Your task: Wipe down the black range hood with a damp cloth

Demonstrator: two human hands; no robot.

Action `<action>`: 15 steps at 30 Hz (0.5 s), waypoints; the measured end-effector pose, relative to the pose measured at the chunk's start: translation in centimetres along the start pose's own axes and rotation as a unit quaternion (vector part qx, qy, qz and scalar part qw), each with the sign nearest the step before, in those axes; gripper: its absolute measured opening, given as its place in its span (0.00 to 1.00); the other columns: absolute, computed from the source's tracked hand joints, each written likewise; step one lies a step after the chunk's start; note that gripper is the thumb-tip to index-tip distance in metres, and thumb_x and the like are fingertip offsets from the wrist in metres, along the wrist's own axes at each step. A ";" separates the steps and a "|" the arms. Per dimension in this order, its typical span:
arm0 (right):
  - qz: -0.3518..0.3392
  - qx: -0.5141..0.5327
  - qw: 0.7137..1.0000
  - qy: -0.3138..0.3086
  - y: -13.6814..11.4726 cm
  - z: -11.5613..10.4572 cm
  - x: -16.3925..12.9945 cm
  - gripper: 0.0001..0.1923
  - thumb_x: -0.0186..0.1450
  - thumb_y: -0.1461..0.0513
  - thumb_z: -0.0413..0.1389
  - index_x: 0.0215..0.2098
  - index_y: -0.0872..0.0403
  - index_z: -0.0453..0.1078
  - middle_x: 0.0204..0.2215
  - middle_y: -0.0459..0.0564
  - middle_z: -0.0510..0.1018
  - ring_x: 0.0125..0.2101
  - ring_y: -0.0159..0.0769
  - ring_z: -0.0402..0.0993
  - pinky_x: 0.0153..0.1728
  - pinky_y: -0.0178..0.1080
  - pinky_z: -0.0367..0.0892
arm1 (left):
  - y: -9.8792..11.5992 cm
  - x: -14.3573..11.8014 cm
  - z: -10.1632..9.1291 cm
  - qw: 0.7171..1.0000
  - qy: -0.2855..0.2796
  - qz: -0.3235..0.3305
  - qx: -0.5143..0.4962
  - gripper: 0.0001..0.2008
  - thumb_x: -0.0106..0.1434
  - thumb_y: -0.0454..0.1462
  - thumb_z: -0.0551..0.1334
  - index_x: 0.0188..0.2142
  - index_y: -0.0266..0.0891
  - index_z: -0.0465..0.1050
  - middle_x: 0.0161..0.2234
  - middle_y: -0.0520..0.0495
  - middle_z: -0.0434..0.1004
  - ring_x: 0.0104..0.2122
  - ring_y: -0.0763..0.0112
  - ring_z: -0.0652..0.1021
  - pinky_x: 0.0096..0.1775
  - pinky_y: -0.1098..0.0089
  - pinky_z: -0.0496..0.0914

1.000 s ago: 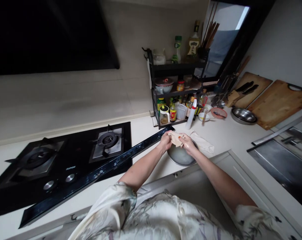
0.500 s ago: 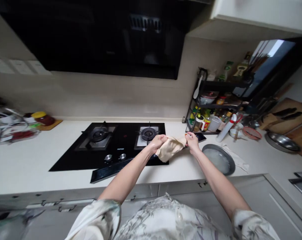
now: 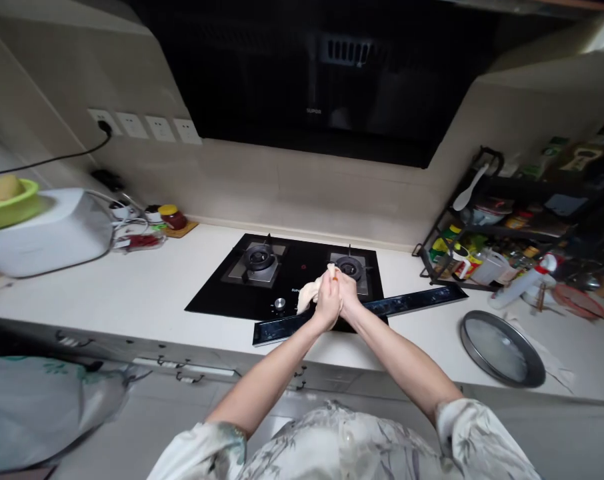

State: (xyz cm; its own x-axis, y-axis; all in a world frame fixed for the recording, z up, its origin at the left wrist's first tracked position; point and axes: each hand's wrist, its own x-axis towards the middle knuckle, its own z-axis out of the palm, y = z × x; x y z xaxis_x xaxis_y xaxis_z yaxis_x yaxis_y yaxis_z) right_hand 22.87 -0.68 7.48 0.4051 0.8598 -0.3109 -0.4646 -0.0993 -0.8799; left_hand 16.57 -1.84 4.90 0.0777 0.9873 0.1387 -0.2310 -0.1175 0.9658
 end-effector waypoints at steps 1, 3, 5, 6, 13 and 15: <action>0.015 0.008 1.000 0.009 -0.5 0.5 0.7 0.11 0.62 0.59 0.61 0.27 0.55 0.68 0.20 0.41 0.71 0.20 0.27 0.66 0.25 0.30 0.63 | 0.2 0.3 -0.7 0.997 -0.039 0.046 0.044 0.16 0.70 0.42 0.61 0.52 0.37 0.77 0.55 0.36 0.76 0.63 0.52 0.71 0.69 0.51 0.59; 0.042 0.022 0.999 0.014 -1.5 1.4 1.9 0.09 0.64 0.61 0.61 0.28 0.55 0.67 0.20 0.42 0.71 0.19 0.28 0.66 0.25 0.31 0.65 | 0.4 1.1 -2.1 0.969 -0.128 0.157 0.144 0.21 0.72 0.41 0.58 0.60 0.34 0.74 0.62 0.31 0.71 0.67 0.50 0.66 0.71 0.46 0.55; 0.055 0.037 0.998 0.001 -2.2 2.2 3.2 0.07 0.66 0.63 0.59 0.31 0.56 0.68 0.23 0.45 0.75 0.22 0.31 0.72 0.27 0.32 0.70 | 0.6 2.1 -3.2 0.918 -0.189 0.259 0.233 0.25 0.75 0.40 0.54 0.67 0.33 0.67 0.66 0.28 0.66 0.69 0.50 0.65 0.70 0.44 0.57; 0.061 0.049 0.997 -0.007 -2.7 2.5 3.9 0.05 0.67 0.63 0.58 0.33 0.56 0.69 0.25 0.47 0.77 0.23 0.33 0.74 0.28 0.33 0.73 | 0.8 2.6 -3.8 0.902 -0.196 0.288 0.256 0.26 0.75 0.39 0.53 0.69 0.33 0.65 0.67 0.28 0.65 0.68 0.50 0.66 0.69 0.44 0.59; -0.029 0.168 0.985 0.032 -13.2 0.3 13.9 0.05 0.71 0.67 0.51 0.40 0.56 0.69 0.28 0.45 0.78 0.26 0.31 0.77 0.30 0.33 0.76 | 2.1 6.0 -9.5 0.947 -0.103 0.133 0.272 0.21 0.70 0.45 0.59 0.56 0.37 0.77 0.54 0.33 0.76 0.45 0.58 0.81 0.38 0.63 0.78; -0.134 0.191 0.972 0.033 -18.4 -1.9 17.5 0.06 0.68 0.70 0.53 0.40 0.56 0.69 0.28 0.44 0.77 0.26 0.31 0.76 0.31 0.34 0.77 | 2.2 6.3 -12.1 0.970 -0.047 0.037 0.235 0.22 0.66 0.49 0.62 0.50 0.35 0.80 0.47 0.35 0.80 0.37 0.60 0.81 0.35 0.63 0.77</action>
State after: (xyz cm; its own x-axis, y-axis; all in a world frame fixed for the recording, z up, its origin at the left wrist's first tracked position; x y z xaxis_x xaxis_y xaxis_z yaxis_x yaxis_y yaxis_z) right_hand 40.00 15.20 17.55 0.5965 0.7932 -0.1223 -0.5882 0.3284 -0.7391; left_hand 4.83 5.43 5.30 0.1713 0.9625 0.2102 0.2272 -0.2462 0.9422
